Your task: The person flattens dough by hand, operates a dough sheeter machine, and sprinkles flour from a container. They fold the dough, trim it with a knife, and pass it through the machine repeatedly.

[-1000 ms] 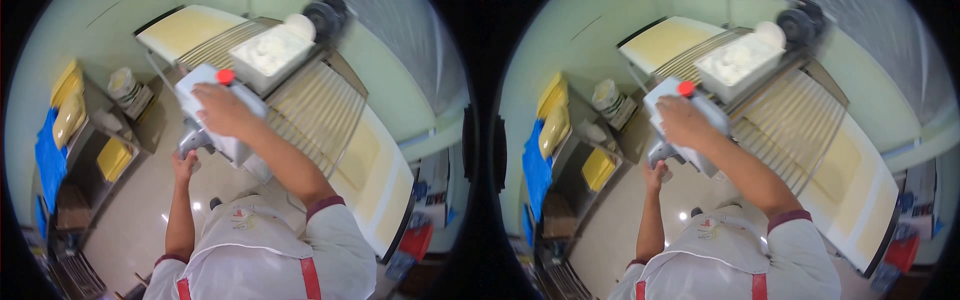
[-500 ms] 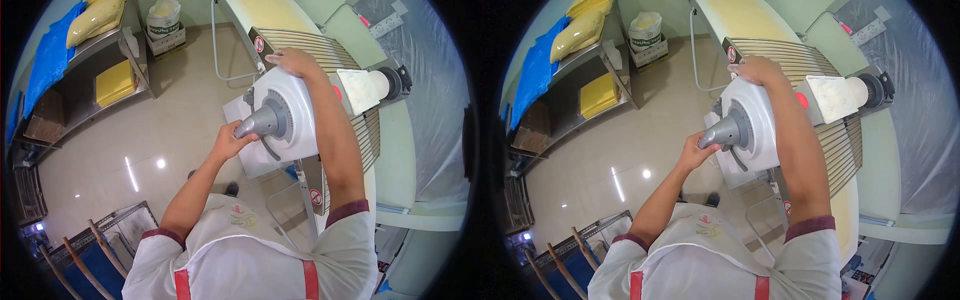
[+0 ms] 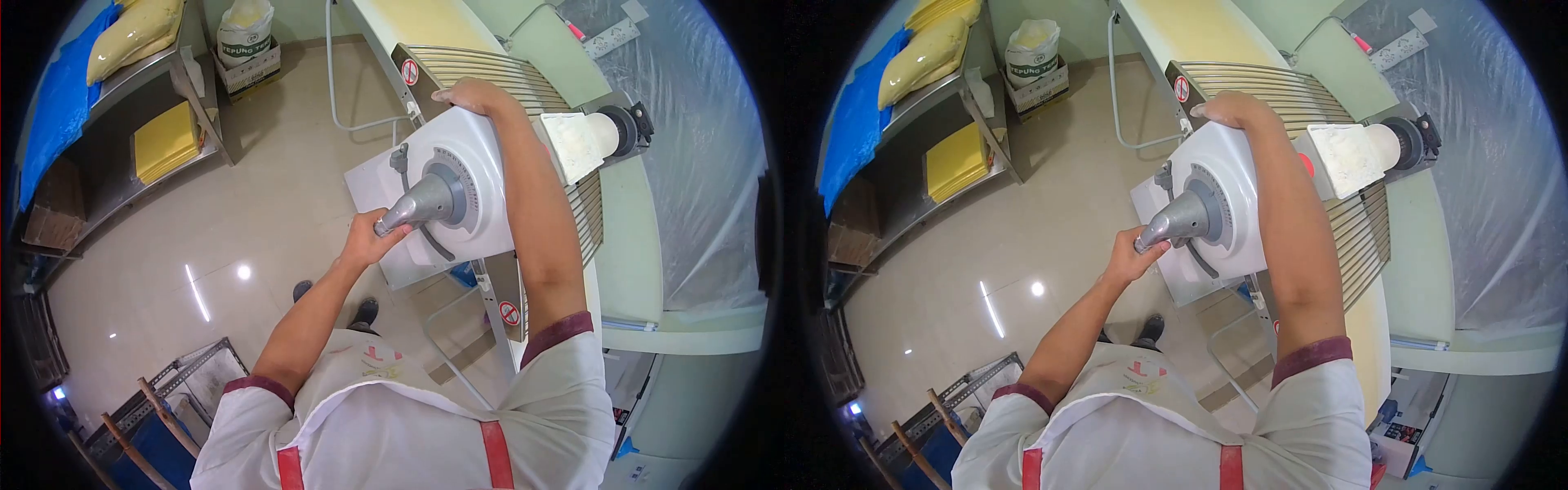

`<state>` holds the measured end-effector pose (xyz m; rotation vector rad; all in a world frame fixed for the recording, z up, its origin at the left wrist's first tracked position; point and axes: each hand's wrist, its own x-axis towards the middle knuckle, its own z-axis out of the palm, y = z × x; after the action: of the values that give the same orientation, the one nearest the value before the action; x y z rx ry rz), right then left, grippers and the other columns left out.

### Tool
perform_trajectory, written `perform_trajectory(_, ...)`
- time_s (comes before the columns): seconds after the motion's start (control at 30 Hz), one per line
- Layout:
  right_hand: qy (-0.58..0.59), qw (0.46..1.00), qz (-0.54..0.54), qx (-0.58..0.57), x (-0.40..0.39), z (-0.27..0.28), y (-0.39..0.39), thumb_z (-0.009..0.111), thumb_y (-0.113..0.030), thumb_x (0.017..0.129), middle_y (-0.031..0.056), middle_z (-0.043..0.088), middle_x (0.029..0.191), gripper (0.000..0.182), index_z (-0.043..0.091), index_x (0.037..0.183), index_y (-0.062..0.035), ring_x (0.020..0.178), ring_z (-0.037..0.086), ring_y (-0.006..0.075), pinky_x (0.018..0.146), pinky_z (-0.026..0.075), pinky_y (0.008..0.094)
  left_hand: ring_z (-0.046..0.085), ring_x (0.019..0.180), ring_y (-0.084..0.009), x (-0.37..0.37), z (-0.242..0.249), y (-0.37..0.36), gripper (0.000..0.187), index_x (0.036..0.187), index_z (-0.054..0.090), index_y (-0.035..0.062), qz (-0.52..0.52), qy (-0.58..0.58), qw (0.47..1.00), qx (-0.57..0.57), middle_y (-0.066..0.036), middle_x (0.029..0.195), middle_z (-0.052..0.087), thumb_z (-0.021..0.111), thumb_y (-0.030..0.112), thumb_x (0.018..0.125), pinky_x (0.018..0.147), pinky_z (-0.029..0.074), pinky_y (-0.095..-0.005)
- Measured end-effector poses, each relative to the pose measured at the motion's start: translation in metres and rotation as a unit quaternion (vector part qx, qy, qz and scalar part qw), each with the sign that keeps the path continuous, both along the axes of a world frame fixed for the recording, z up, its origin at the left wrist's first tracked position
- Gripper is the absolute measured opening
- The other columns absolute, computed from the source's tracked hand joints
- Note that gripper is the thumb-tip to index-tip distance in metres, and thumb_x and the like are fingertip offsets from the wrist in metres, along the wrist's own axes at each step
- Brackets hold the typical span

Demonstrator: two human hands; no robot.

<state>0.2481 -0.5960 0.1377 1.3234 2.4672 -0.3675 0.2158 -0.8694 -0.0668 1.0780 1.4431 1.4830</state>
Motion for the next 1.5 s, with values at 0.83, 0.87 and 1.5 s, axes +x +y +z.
perform_trajectory(0.83,0.209,0.968,0.048,0.132,0.022,0.006,-0.036,0.058,-0.049,0.085,0.0222,0.065,0.107,0.054,0.065,0.109,-0.0015,0.102,0.06,0.0384,0.089,0.046,0.0445,0.054,0.057,-0.0148,-0.014,-0.011,0.012,0.032,0.078,0.064,0.0011,0.008,0.086,0.99,0.113,-0.008,0.06,0.057,0.078,0.03,0.074,0.055,0.043,-0.0316)
perform_trajectory(0.87,0.246,0.959,0.073,0.117,0.034,0.006,-0.047,0.06,-0.045,0.084,0.0217,0.064,0.109,0.051,0.064,0.11,-0.0012,0.103,0.06,0.0381,0.09,0.045,0.0447,0.053,0.059,-0.0118,-0.014,-0.013,0.012,0.034,0.077,0.063,0.0007,0.009,0.086,0.99,0.109,-0.005,0.061,0.056,0.077,0.031,0.076,0.055,0.043,-0.0302)
perform_trajectory(1.5,0.268,0.555,-0.662,0.427,0.79,-0.215,-0.33,0.06,-0.006,0.087,0.0198,0.055,0.128,0.044,0.05,0.13,-0.0009,0.12,0.054,0.0312,0.101,0.042,0.0374,0.052,0.065,-0.0196,-0.017,-0.006,0.024,0.071,0.101,0.053,-0.0057,0.147,0.164,0.974,0.057,-0.009,0.077,0.056,0.06,0.063,0.082,0.059,0.044,-0.0337)
